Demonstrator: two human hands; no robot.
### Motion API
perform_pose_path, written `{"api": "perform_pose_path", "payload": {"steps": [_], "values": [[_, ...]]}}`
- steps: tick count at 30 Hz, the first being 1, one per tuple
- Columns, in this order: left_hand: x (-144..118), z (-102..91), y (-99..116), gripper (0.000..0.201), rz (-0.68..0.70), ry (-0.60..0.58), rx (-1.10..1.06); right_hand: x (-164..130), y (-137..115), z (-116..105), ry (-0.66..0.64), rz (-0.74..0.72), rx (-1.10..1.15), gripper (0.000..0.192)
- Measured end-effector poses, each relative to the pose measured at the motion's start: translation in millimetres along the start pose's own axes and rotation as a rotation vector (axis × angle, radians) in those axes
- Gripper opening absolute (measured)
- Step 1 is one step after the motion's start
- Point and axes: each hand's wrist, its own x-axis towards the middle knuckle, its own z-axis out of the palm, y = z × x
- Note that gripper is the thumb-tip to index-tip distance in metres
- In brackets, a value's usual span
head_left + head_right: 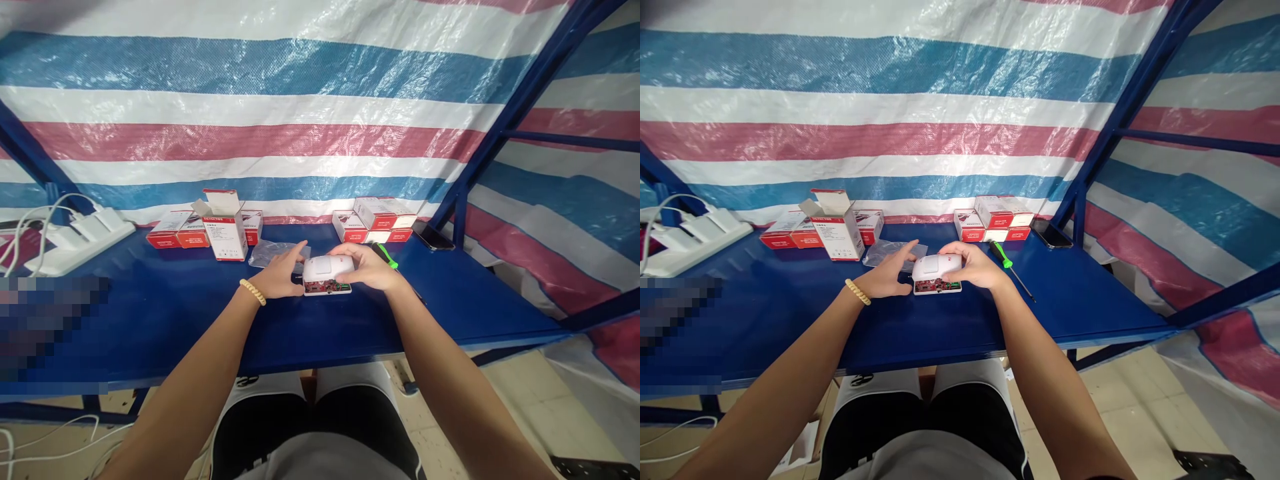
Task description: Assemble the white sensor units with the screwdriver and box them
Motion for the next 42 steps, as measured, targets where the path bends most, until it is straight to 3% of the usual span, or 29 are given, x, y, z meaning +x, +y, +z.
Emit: {"api": "perform_pose_path", "payload": {"steps": [4,8,11,17,21,29,35,39,42], "values": [[1,2.2,6,0.117,-0.055,-0.11,0.008,1,7,-1,-0.042,0.003,-0.049,0.051],[2,4.0,8,0.117,-0.076,-0.123,-0.037,3,10,-1,-0.088,0.019,-0.135,0.055],[1,4.4,7,0.11,-0.053,-0.08,-0.071,3,7,-2,-0.11,0.037,-0.191,0.053],[0,4.4,4,0.102,-0.019,0.141,-0.179,1,2,-1,-0.111,0.058,-0.271,0.053],[2,5.8,9,0.097,-0.004,0.205,-0.289,0,3,0,-0.111,0.046,-0.288,0.063],[6,9.7,9,0.087,-0.019,0.254,-0.515,2,6,-1,-0.187,0.076,-0.326,0.071],[7,5.9,8,0.073,-0.064,0.264,-0.476,4,7,1,-0.177,0.111,-0.436,0.083],[9,7.6,6,0.054,-0.111,0.253,-0.521,5,8,2,-0.161,0.061,-0.564,0.08],[12,9.8,2,0.051,-0.181,0.233,-0.569,5,7,2,-0.133,0.036,-0.616,0.073]]}}
